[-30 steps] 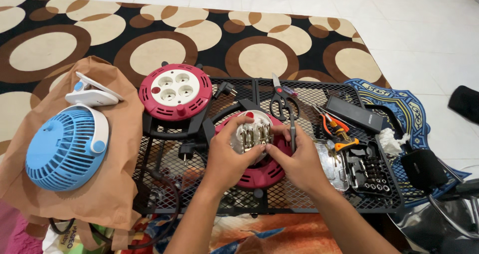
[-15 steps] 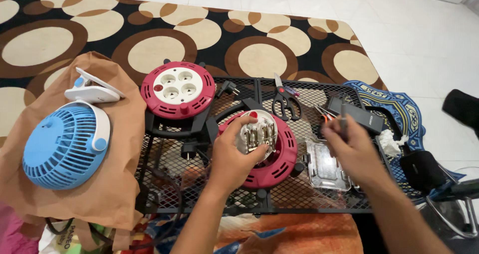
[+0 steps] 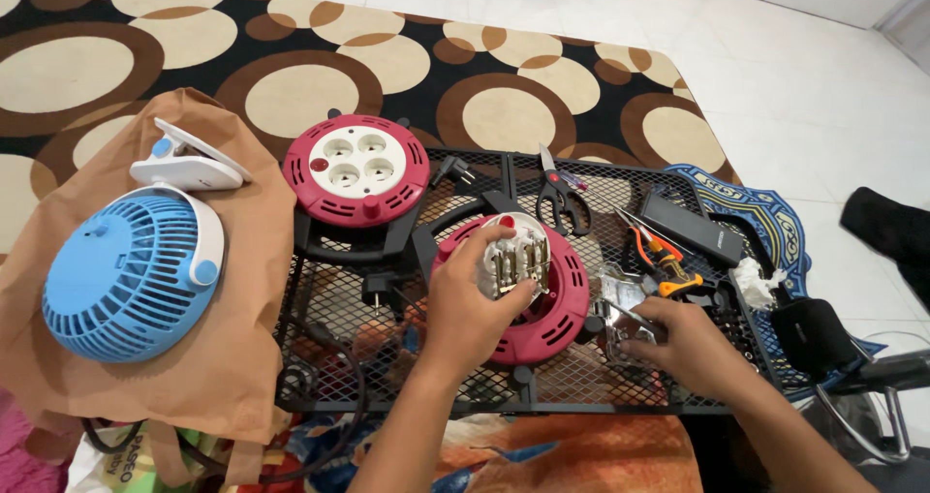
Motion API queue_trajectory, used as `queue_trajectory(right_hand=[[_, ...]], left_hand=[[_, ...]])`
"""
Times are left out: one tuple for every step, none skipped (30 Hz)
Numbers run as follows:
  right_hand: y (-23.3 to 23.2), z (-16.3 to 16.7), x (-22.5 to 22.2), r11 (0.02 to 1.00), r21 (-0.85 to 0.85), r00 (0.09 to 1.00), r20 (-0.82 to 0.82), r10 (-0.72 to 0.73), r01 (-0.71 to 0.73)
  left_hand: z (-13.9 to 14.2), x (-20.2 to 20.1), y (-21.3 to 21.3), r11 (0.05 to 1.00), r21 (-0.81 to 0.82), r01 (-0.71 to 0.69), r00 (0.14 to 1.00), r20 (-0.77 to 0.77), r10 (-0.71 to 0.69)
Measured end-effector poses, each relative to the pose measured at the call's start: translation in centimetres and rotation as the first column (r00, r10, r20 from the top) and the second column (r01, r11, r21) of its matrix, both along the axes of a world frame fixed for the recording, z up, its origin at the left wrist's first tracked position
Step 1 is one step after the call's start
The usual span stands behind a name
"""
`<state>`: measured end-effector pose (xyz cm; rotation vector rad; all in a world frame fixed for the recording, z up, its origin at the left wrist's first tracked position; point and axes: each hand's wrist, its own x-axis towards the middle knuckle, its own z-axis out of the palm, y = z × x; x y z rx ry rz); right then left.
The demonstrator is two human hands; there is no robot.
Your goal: The person repairs a pink multi-socket power strip on a table. They hold the opened white socket assembly and use a screwdriver to work on its brass internal contacts, then align the white faceplate back onto the pink housing and press it closed with both hands.
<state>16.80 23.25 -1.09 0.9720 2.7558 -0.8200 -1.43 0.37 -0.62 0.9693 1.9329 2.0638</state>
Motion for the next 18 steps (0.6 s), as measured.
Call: queue_trajectory(right_hand=[[0.0, 0.0, 0.0, 0.999, 0.009, 0.999, -0.030, 0.031, -0.031], [-0.1, 0.0, -0.1, 0.998, 0.018, 0.996, -0.061, 0.062, -0.061], [-0.1, -0.1, -0.1, 0.995, 0.028, 0.992, -0.091, 0.093, -0.090], [-0.1, -0.1, -0.1, 0.997, 0.017, 0.994, -0.080, 0.074, -0.073], [-0.2, -0.2, 0.0, 0.998, 0.006, 0.996, -0.070, 0.055, -0.055], [-0.2, -0.4, 0.0, 0.999, -0.005, 0.998, -0.059, 0.037, -0.037], [-0.2, -0.5, 0.1, 0.996, 0.011, 0.990, -0.111, 0.084, -0.083], [-0.2, -0.6, 0.2, 0.991, 0.029, 0.978, -0.164, 0.130, -0.127], [-0.1, -0.8, 0.4, 0.984, 0.049, 0.961, -0.215, 0.176, -0.170], [-0.1, -0.9, 0.5, 0.982, 0.093, 0.962, -0.202, 0.183, -0.167], [0.0, -1.0, 0.7, 0.977, 0.138, 0.964, -0.189, 0.189, -0.165], [0.1, -1.1, 0.8, 0.970, 0.181, 0.965, -0.177, 0.194, -0.162], [0.1, -1.2, 0.9, 0.972, 0.188, 0.966, -0.190, 0.174, -0.138], [0.2, -1.3, 1.0, 0.974, 0.195, 0.967, -0.203, 0.154, -0.114], [0.2, -1.4, 1.1, 0.976, 0.201, 0.967, -0.217, 0.134, -0.090], [0.2, -1.4, 1.1, 0.980, 0.200, 0.972, -0.225, 0.064, -0.019], [0.2, -1.4, 1.0, 0.979, 0.199, 0.972, -0.233, -0.005, 0.053], [0.1, -1.4, 0.9, 0.972, 0.197, 0.968, -0.242, -0.075, 0.124]], left_hand=[[0.1, 0.0, 0.0, 1.000, -0.011, -0.001, 1.000, 0.004, 0.001], [0.1, 0.0, -0.1, 1.000, -0.021, -0.003, 1.000, 0.008, 0.003], [0.2, 0.0, -0.1, 0.999, -0.032, -0.003, 1.000, 0.012, 0.004], [0.3, 0.0, -0.1, 0.999, -0.038, -0.001, 1.000, 0.013, 0.001], [0.3, 0.0, -0.1, 0.999, -0.045, 0.002, 1.000, 0.015, -0.001], [0.3, 0.0, -0.2, 0.999, -0.052, 0.005, 1.000, 0.015, -0.004], [0.4, 0.0, -0.2, 0.999, -0.055, -0.002, 1.000, 0.005, 0.002], [0.4, 0.0, -0.2, 0.998, -0.058, -0.008, 1.000, -0.007, 0.007], [0.4, 0.0, -0.2, 0.998, -0.062, -0.014, 1.000, -0.018, 0.013], [0.4, 0.0, -0.2, 0.998, -0.059, -0.016, 1.000, -0.017, 0.015], [0.3, 0.0, -0.2, 0.998, -0.056, -0.017, 1.000, -0.017, 0.016], [0.3, 0.0, -0.2, 0.998, -0.054, -0.019, 1.000, -0.017, 0.018], [0.2, 0.0, -0.2, 0.999, -0.049, -0.016, 1.000, -0.012, 0.016], [0.2, 0.1, -0.2, 0.999, -0.045, -0.014, 1.000, -0.007, 0.013], [0.2, 0.0, -0.2, 0.999, -0.040, -0.012, 1.000, -0.003, 0.011], [0.1, 0.0, -0.3, 0.999, -0.041, -0.011, 1.000, -0.003, 0.011], [0.1, 0.1, -0.3, 0.999, -0.041, -0.011, 1.000, -0.003, 0.011], [0.0, 0.1, -0.3, 0.999, -0.042, -0.010, 1.000, -0.003, 0.010]])
